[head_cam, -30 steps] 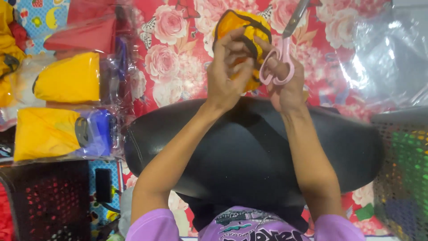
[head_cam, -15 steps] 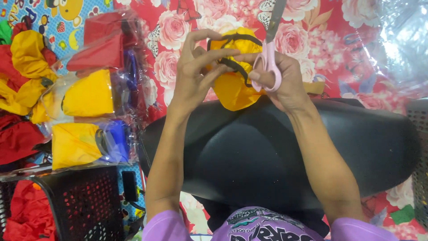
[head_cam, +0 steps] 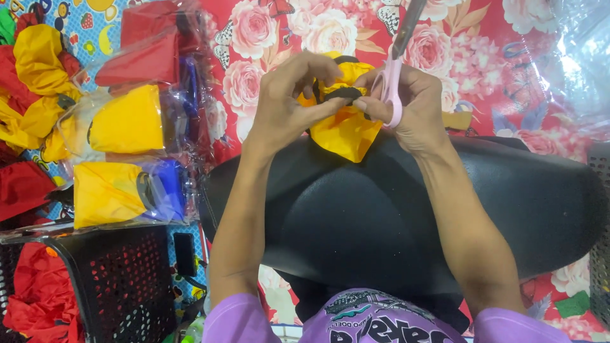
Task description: The person folds a yellow cloth on a black surface, places it into a clear plastic bag, and seals the bag. They then pick up a yellow drawstring bag, use pink scissors to cut the black drawstring, and trim the fabric edge.
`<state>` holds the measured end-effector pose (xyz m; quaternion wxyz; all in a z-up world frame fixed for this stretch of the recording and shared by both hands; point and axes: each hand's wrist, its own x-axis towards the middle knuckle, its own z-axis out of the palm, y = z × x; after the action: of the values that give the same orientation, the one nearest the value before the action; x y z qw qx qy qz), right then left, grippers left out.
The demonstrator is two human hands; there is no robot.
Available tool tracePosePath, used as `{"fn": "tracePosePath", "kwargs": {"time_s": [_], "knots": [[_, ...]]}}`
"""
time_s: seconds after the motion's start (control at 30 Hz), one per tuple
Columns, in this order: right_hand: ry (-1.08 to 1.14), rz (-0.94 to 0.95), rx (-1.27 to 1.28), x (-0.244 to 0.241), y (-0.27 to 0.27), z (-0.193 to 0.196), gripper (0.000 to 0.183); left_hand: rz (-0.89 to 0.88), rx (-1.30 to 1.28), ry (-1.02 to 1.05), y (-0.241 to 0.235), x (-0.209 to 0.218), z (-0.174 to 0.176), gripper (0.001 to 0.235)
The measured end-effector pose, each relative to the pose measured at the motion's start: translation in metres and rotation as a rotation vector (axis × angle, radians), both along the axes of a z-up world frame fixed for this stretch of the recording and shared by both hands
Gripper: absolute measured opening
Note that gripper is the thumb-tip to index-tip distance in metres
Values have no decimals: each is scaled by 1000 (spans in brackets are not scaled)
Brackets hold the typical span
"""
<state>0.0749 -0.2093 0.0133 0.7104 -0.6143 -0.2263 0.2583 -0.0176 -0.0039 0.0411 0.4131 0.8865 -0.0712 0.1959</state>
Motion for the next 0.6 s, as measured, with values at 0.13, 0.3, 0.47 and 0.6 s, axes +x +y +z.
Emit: {"fn": "tracePosePath", "kwargs": {"time_s": [0.13,0.3,0.47,0.6], "knots": [[-7,-20,0,1,-1,-2,20,-50,-92,47,-1,0,1,29],[16,-28,46,1,-1,-3,19,-44,-82,24,2,1,-1,22],[-22,7,81,2,-4,-9,18,-108,-223,197,5,0,2,19],[-50,14,87,1,-5,-10,16,-171,-380,280,7,0,2,18]]}}
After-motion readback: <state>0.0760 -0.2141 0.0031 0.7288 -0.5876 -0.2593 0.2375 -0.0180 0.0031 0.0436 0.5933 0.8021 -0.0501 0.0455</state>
